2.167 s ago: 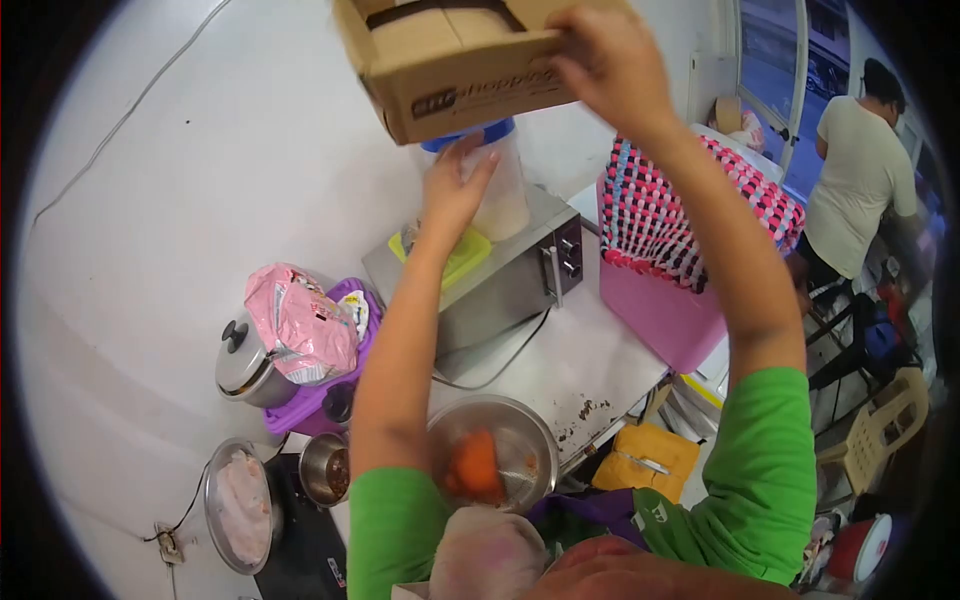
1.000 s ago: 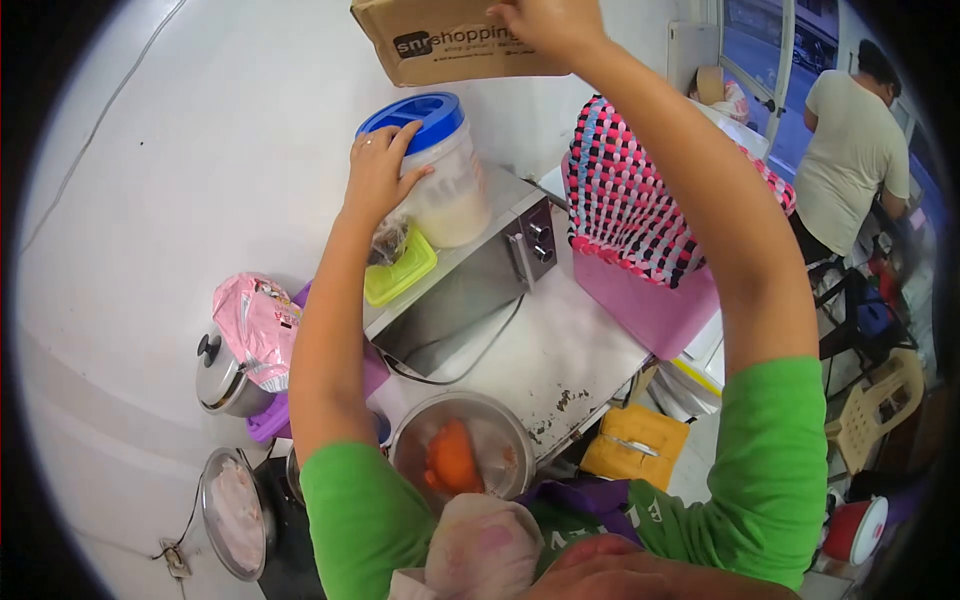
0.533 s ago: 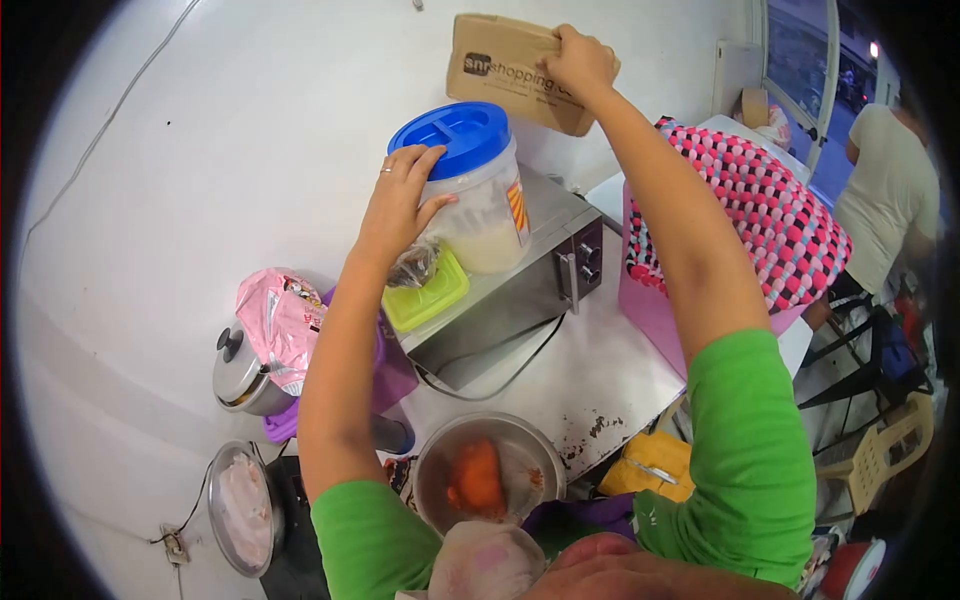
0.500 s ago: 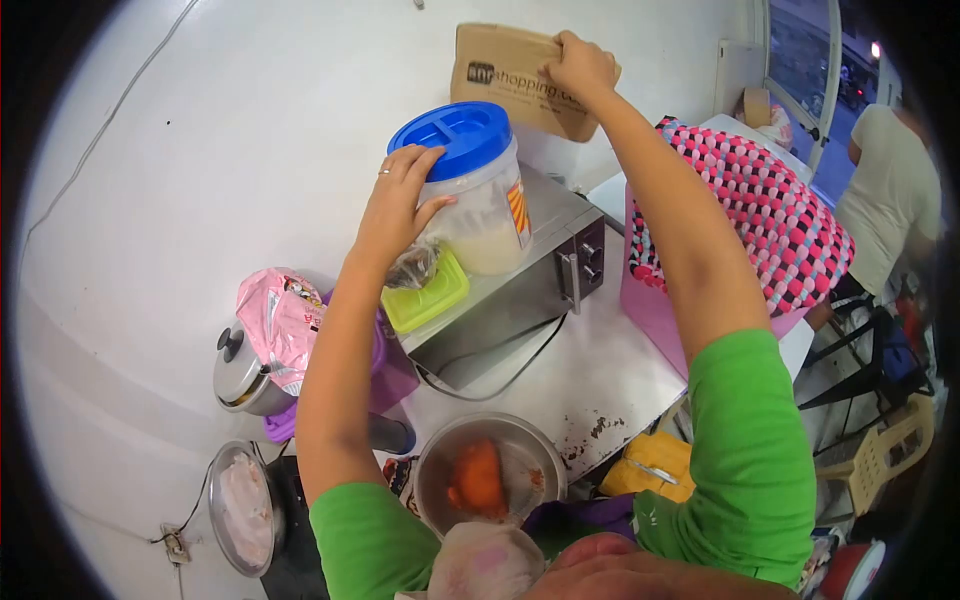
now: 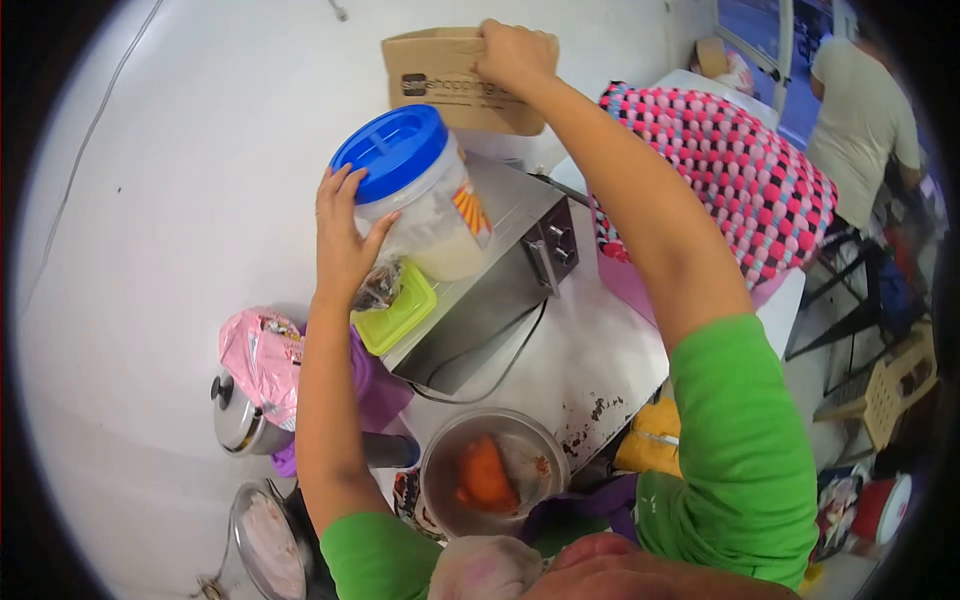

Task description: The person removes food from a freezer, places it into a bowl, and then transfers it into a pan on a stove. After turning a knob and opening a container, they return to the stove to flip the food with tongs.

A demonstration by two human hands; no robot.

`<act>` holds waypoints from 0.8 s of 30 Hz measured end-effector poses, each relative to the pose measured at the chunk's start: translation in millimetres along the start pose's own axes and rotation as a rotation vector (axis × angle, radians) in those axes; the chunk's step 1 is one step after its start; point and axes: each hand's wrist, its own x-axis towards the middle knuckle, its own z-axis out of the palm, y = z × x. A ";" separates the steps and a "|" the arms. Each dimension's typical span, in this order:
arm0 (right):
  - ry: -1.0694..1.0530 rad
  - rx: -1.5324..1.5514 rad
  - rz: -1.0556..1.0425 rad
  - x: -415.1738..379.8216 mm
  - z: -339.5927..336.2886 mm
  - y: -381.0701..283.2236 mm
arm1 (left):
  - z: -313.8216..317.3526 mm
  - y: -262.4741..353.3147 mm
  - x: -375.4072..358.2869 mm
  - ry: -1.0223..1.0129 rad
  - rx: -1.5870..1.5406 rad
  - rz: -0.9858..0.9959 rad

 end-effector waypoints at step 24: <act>-0.048 0.461 -0.866 -93.3 -17.6 -251.9 | 44.9 68.5 -38.0 0.325 -0.564 -0.349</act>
